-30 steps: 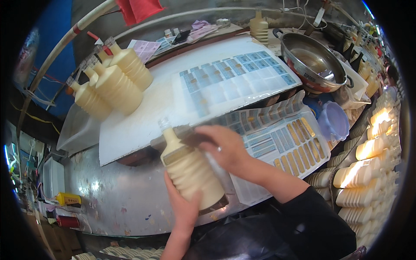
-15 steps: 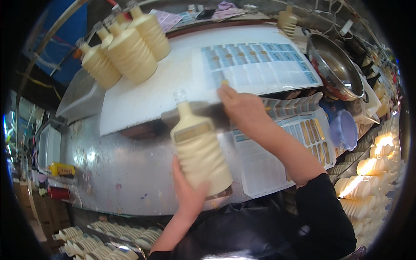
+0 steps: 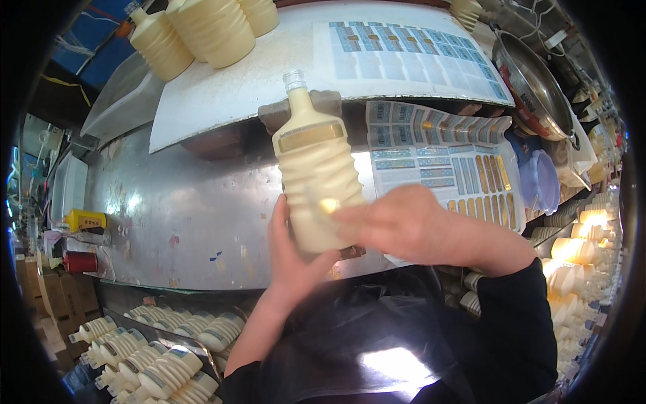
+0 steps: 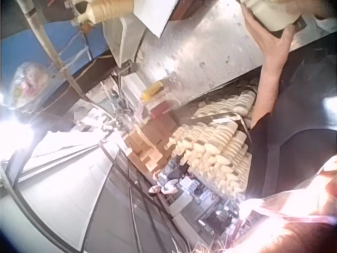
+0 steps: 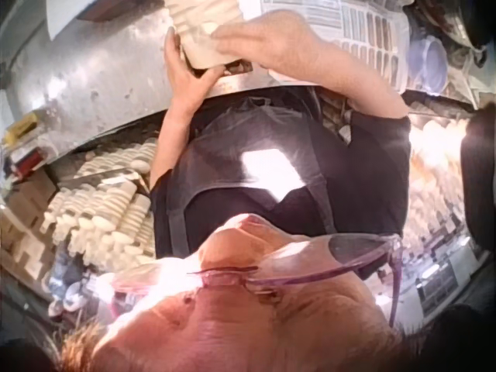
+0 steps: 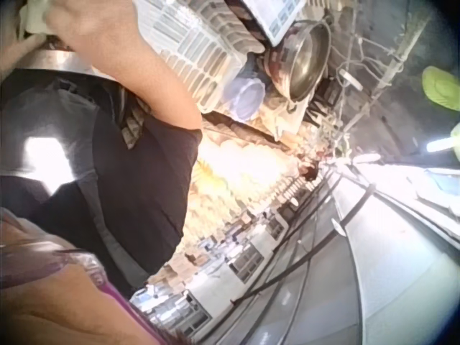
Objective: The person repeatedly picks up cream-colored plastic bottles, applies rectangular labels to their bodies, and smooths them with a small tool. Finished bottles are placed on a nearby tray. The process is repeated for multiple bottles in a workshop setting.
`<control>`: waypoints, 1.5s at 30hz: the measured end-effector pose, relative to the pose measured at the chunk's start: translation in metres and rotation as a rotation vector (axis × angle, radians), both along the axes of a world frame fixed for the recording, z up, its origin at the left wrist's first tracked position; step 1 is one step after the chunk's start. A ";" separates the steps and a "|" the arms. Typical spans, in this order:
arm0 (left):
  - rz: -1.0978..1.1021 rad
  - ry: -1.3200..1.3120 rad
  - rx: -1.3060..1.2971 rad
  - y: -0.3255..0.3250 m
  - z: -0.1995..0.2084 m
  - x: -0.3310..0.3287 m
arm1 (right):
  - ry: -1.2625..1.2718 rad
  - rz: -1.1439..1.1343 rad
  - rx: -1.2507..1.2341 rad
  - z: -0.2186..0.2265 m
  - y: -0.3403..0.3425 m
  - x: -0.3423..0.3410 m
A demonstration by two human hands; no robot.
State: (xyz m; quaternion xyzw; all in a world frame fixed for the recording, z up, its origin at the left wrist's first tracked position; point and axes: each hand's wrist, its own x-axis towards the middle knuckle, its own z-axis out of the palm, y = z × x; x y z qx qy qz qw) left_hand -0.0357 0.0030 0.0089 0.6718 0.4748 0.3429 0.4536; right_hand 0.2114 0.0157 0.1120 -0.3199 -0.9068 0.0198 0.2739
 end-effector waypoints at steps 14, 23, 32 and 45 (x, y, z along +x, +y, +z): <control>0.073 -0.363 -0.001 0.002 -0.002 0.024 | -0.134 0.102 0.237 -0.043 -0.015 0.022; 0.104 -0.517 -0.057 0.000 0.001 0.027 | 0.320 -0.388 -0.531 -0.059 -0.041 0.019; 0.169 -0.360 0.056 -0.001 0.004 0.040 | 0.734 -0.605 -1.055 -0.065 -0.035 -0.026; 0.187 -0.380 0.064 0.000 -0.001 0.040 | 0.799 -0.624 -1.043 -0.072 -0.037 -0.030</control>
